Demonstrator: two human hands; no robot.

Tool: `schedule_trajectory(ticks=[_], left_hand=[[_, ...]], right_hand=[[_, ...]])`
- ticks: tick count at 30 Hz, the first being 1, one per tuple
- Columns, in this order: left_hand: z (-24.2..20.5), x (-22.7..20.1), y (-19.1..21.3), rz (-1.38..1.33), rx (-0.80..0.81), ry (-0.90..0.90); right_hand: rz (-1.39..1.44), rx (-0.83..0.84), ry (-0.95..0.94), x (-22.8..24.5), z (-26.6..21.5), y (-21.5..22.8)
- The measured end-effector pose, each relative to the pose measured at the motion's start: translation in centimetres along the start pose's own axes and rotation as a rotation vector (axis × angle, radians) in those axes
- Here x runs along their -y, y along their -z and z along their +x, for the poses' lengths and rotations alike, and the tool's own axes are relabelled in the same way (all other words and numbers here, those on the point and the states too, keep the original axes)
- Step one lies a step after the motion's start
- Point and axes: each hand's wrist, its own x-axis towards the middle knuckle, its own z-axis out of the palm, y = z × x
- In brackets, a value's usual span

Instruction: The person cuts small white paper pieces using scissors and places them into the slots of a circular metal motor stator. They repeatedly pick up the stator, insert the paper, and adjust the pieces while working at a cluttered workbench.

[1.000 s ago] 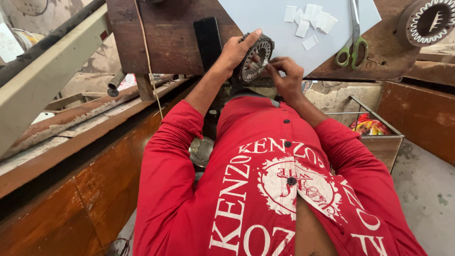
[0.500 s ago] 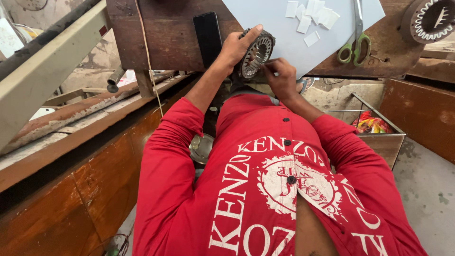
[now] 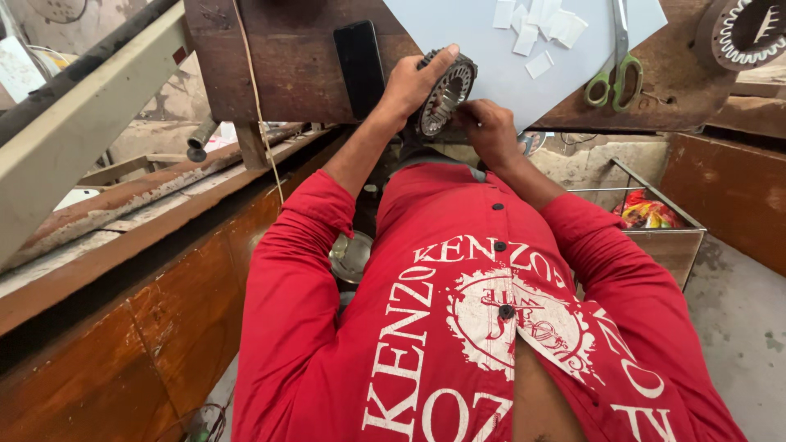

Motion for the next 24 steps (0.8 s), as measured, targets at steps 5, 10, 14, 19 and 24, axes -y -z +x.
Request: schedule_trajectory(ticks=[5,10,14,19,24], left_hand=[[-0.1,0.4,-0.2,-0.022,0.049,-0.027],[-0.9,2.1,0.7,0.055,0.172,-0.055],[-2.1,5.8,-1.8,-0.082,0.16,-0.208],[0.1,5.7,-1.5,-0.169,0.124,-0.198],[0.9,4.2,2.5,-0.337,0.238,-0.033]], right_hand=[[-0.047,0.009,-0.174,-2.1,1.1,0.8],[0.091,0.025,-0.14,-4.0,2.7,3.5],[0.121,0.153,-0.054,-4.4,1.5,4.1],[0.17,0.231,-0.067,-3.4,1.3,2.9],[0.182,0.183,-0.102,-2.4,1.5,1.6]])
